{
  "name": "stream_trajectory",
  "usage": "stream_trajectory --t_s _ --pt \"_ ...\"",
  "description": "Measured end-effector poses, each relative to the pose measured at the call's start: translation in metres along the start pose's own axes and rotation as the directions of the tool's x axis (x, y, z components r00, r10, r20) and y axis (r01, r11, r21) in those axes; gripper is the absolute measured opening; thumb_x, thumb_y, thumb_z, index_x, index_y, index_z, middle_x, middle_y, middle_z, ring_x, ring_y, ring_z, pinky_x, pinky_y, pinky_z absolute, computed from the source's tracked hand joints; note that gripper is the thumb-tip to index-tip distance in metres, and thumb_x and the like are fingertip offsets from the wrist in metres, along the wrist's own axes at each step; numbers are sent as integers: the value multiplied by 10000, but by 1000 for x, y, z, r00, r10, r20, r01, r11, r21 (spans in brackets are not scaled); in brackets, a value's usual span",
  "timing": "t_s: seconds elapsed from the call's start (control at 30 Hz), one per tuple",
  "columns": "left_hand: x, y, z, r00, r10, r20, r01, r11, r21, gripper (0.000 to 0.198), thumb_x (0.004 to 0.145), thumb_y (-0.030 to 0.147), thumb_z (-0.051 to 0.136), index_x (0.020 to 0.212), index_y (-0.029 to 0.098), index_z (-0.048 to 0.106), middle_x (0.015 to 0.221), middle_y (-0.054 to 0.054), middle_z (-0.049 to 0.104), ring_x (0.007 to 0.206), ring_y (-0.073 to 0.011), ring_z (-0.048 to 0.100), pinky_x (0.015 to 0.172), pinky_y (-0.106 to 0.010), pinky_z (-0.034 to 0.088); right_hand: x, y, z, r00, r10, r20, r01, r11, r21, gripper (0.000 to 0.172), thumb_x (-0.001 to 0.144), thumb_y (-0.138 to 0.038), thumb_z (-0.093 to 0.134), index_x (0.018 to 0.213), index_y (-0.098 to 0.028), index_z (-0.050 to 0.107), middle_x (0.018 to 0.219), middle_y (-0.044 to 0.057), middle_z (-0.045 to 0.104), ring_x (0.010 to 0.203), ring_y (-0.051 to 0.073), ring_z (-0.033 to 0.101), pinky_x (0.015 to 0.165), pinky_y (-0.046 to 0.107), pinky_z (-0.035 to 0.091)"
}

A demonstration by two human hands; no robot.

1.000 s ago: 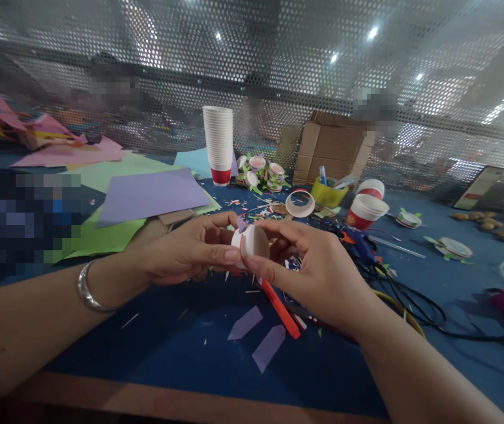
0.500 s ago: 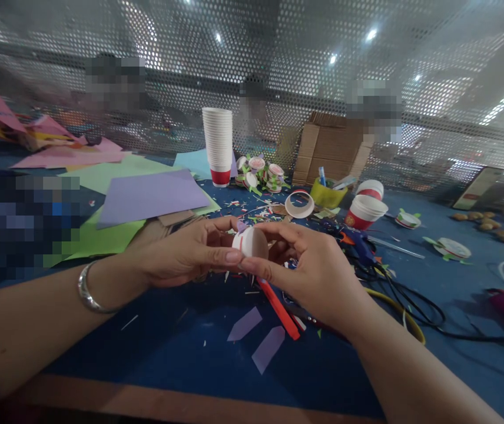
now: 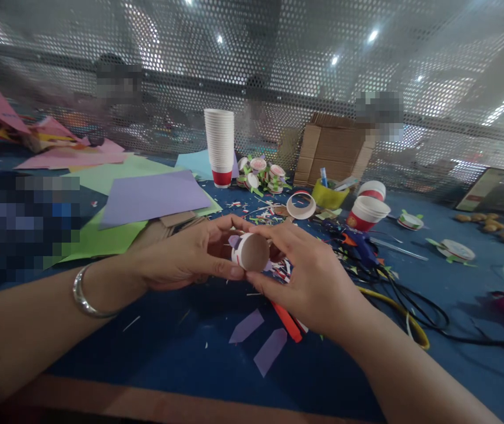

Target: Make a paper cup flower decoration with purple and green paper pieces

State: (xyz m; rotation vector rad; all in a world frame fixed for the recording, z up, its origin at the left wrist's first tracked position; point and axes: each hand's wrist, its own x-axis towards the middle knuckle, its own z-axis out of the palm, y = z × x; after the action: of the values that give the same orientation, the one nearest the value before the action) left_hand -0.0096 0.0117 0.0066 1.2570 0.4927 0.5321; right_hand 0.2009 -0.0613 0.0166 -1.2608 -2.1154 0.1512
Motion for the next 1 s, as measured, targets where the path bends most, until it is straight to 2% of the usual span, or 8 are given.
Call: stream_trajectory --t_s 0.13,0.3,0.43,0.6,0.73,0.87,1.0 --pt "-1 1 3 1000 -18 -3 18 999 -42 507 767 92 830 1199 194 586 1153 -46 676 1000 -128 668 855 -248 533 -1 0 -1 999 -52 -6 52 996 -67 511 814 -205 732 1315 -235 632 1120 53 740 927 210 704 802 350 585" --pt "-1 2 6 999 -36 4 36 992 -122 389 832 154 786 1164 184 586 1112 -49 679 1029 -166 677 915 -331 555 0 1 1 993 -118 -12 117 988 -100 524 818 -189 712 1331 -218 610 1186 90 731 1083 258 691 926 416 569" --pt "0 -1 6 998 -16 -54 16 1000 8 364 833 164 773 1136 171 571 1022 -44 699 895 -142 681 788 -278 537 0 1 6 987 -155 31 158 981 -113 500 834 -192 698 1325 -207 606 1275 126 709 1196 290 659 1012 478 538" --pt "-1 -7 9 990 91 -105 -68 976 207 428 802 117 725 1176 193 532 904 -25 723 751 -146 677 650 -256 503 0 1 9 977 -205 51 210 968 -134 469 831 -161 700 1292 -173 614 1277 130 706 1202 283 641 1033 478 518" --pt "-2 -9 11 978 142 -149 -100 961 257 436 821 154 709 1201 205 502 851 -9 714 703 -147 664 650 -270 511 0 -1 8 981 -190 37 193 970 -144 485 870 -174 699 1345 -177 603 1290 118 694 1219 264 619 1053 454 500" --pt "-4 -7 10 960 221 -175 -153 930 336 465 835 167 712 1240 216 488 797 21 692 679 -127 634 625 -240 479 0 -2 6 987 -154 -47 147 980 -131 447 886 -273 731 1311 -183 625 1241 120 710 1183 278 631 1018 454 516" --pt "-7 -3 12 939 296 -178 -199 884 422 449 873 245 720 1263 215 500 764 28 686 661 -121 623 600 -224 445 0 -1 5 992 15 -123 -24 997 -75 355 905 -367 718 1226 -222 670 1178 107 726 1006 260 694 887 435 567"
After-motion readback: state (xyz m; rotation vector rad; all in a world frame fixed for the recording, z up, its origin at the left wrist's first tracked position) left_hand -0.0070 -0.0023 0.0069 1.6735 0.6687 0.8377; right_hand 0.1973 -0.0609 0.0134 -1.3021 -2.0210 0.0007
